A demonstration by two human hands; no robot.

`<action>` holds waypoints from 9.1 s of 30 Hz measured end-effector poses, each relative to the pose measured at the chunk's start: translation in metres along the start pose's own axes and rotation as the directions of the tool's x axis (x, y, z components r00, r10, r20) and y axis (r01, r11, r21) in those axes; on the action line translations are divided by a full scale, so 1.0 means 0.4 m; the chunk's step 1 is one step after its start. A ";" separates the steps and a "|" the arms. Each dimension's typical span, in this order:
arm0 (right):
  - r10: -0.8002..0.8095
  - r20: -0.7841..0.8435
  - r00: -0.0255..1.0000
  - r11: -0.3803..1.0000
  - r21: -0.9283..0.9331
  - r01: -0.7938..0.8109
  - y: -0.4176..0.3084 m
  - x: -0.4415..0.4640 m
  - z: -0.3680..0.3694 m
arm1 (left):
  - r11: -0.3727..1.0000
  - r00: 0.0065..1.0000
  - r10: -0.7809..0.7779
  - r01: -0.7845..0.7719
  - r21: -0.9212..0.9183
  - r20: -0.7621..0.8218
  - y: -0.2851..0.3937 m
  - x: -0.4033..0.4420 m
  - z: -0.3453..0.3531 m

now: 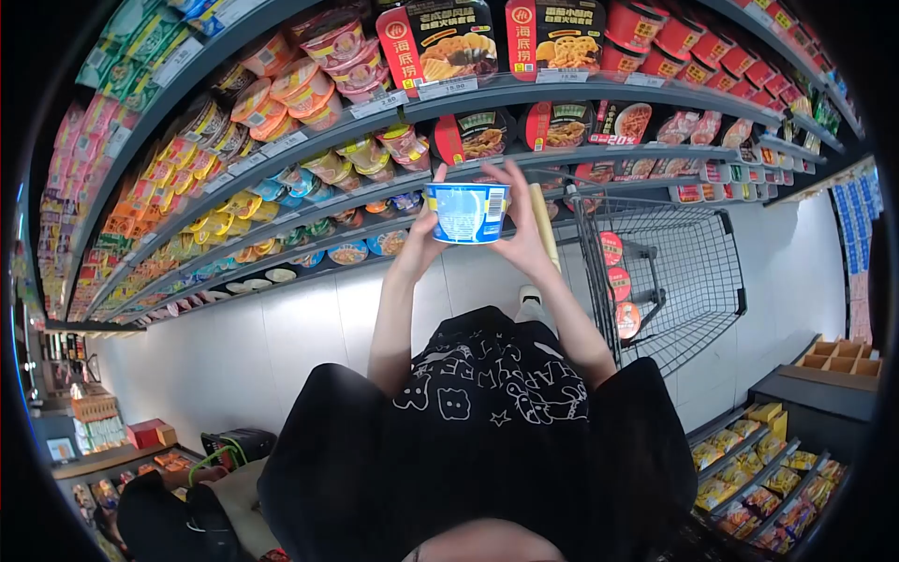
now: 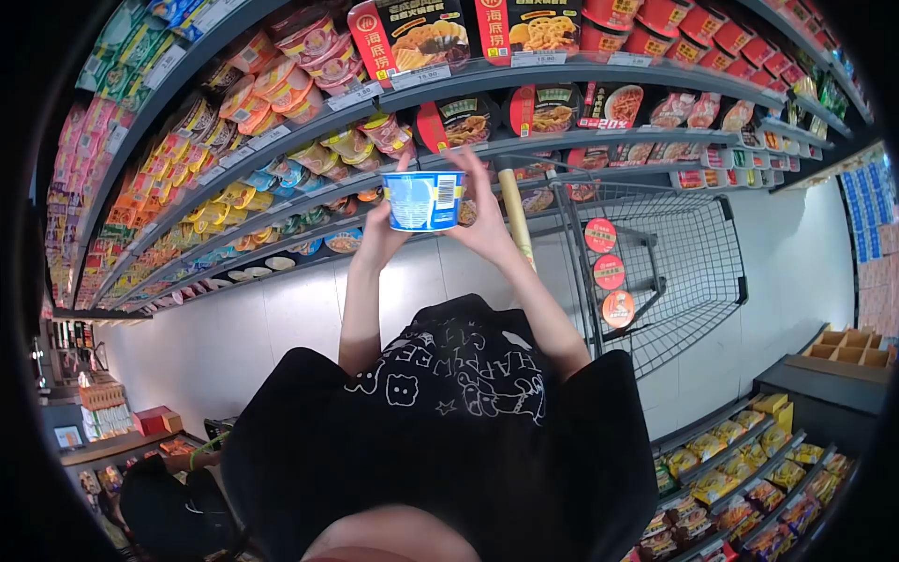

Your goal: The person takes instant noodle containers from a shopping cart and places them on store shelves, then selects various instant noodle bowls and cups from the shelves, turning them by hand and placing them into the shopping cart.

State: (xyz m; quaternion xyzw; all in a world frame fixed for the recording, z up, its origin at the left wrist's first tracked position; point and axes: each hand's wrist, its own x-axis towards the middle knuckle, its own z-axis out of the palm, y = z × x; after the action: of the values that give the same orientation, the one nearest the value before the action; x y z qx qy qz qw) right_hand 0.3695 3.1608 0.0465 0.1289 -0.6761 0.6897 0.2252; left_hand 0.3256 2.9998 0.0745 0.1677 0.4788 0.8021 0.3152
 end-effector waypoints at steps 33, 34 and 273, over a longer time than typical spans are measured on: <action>0.053 -0.130 0.990 0.990 -0.125 -0.069 0.003 -0.023 -0.087 | 0.988 1.000 0.007 -0.006 0.154 -0.003 -0.072 0.079 0.057; 0.048 -0.133 0.990 0.988 -0.138 -0.067 0.001 -0.024 -0.087 | 0.988 1.000 0.005 -0.005 0.155 -0.005 -0.072 0.077 0.057; 0.637 -0.216 0.740 0.767 0.078 -0.637 0.266 -0.415 -0.660 | 0.379 0.694 -0.559 -0.272 0.884 0.453 -0.560 0.211 0.544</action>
State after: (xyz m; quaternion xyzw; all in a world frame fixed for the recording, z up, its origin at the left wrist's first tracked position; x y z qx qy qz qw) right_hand 0.4951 3.4012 -0.1405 -0.1903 -0.6488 0.7348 0.0530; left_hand 0.4642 3.2771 -0.0183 0.5541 0.6907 0.2359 0.4003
